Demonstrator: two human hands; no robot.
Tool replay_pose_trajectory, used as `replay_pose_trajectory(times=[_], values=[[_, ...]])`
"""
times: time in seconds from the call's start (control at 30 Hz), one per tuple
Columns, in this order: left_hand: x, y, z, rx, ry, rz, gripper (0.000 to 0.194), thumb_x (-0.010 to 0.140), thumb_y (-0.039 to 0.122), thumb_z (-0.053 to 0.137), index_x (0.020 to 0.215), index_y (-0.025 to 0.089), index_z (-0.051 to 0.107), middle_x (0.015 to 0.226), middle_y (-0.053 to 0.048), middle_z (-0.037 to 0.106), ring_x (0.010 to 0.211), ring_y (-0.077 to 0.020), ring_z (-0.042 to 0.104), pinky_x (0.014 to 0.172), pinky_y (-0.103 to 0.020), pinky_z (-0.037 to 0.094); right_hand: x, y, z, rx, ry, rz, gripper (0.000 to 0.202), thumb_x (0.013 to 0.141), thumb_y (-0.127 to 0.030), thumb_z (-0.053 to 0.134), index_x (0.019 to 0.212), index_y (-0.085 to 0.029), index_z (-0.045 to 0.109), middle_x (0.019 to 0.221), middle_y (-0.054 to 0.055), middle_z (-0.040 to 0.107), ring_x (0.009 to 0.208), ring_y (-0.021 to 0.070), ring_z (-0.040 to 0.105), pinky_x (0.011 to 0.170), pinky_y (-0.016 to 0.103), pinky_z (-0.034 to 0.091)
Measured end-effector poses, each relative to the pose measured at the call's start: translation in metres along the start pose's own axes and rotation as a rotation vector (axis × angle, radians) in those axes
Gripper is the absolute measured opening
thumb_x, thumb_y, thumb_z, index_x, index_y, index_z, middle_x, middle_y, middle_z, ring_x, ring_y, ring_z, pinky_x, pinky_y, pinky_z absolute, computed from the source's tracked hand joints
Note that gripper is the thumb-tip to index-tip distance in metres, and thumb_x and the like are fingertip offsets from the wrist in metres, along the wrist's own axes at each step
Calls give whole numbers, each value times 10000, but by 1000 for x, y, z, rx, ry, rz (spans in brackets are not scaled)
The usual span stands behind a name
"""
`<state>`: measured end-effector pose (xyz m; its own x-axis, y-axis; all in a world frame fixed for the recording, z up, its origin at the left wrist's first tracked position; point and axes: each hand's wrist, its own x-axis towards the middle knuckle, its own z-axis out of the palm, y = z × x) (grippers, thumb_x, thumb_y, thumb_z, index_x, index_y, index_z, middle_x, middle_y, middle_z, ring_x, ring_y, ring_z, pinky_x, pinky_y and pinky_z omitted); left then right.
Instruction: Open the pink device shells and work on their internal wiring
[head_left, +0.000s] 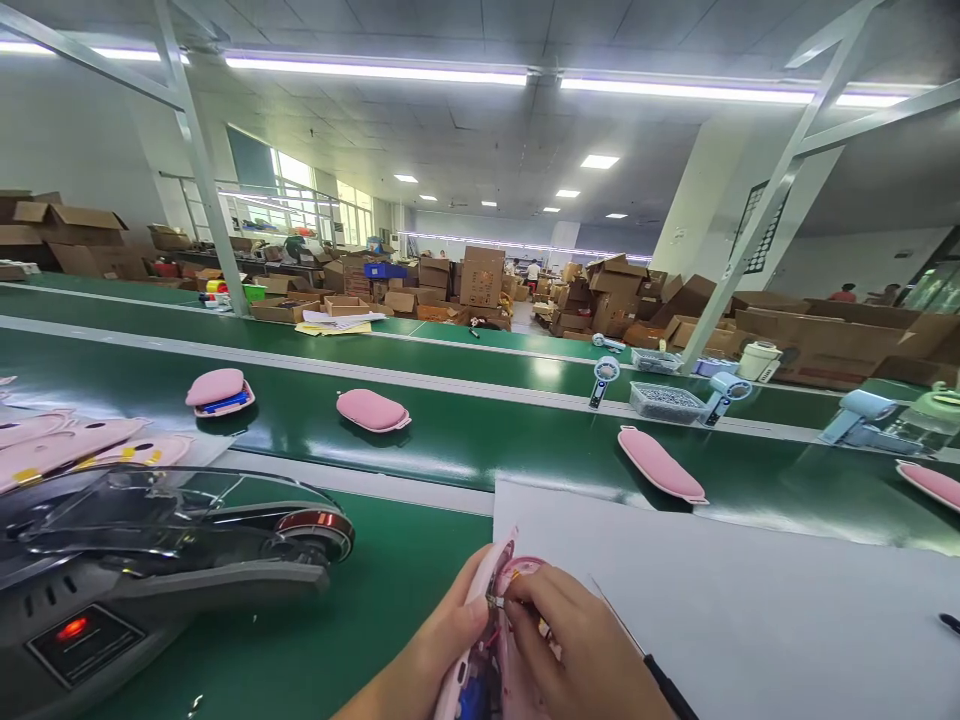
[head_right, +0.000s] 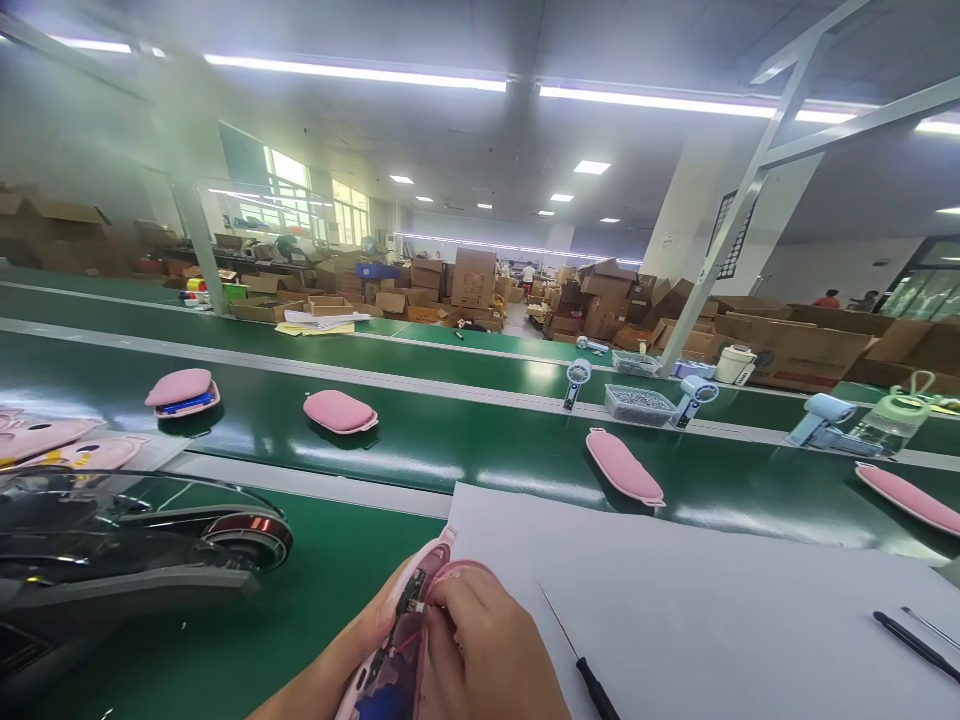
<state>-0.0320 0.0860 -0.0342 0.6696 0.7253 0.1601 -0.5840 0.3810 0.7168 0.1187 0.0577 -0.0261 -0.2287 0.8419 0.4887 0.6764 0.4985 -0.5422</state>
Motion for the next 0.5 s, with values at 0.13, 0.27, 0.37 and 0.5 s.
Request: replay_pose_trajectory(times=[0.13,0.27,0.37,0.5], values=[[0,-3,-3,52,0,25,615,713,490,715,1231,210,539,990,-48,623,987,-235,570,926,-330,381,2,-9,-3,-19,-65,118,144,820,-129,394,772,-222,493,788,-20,581,709,132,528,619,229,379],[0,-7,-9,110,35,8,653,706,524,716,1266,246,530,1027,-26,614,956,-192,564,839,-278,393,7,-20,-10,48,-123,237,139,766,-96,417,681,-203,389,749,-17,538,686,127,495,581,218,347],[0,-9,-10,104,75,5,656,677,539,734,1242,257,557,1006,-28,625,934,-201,573,848,-295,397,10,-24,-14,127,-152,257,160,727,-55,417,662,-198,386,760,-6,527,726,132,498,577,215,338],[-2,-12,-11,103,60,16,653,712,536,701,1281,269,522,1049,-45,621,1003,-235,561,919,-339,381,13,-28,-16,140,-185,310,186,724,-32,421,646,-192,366,758,-1,514,742,139,484,570,214,323]])
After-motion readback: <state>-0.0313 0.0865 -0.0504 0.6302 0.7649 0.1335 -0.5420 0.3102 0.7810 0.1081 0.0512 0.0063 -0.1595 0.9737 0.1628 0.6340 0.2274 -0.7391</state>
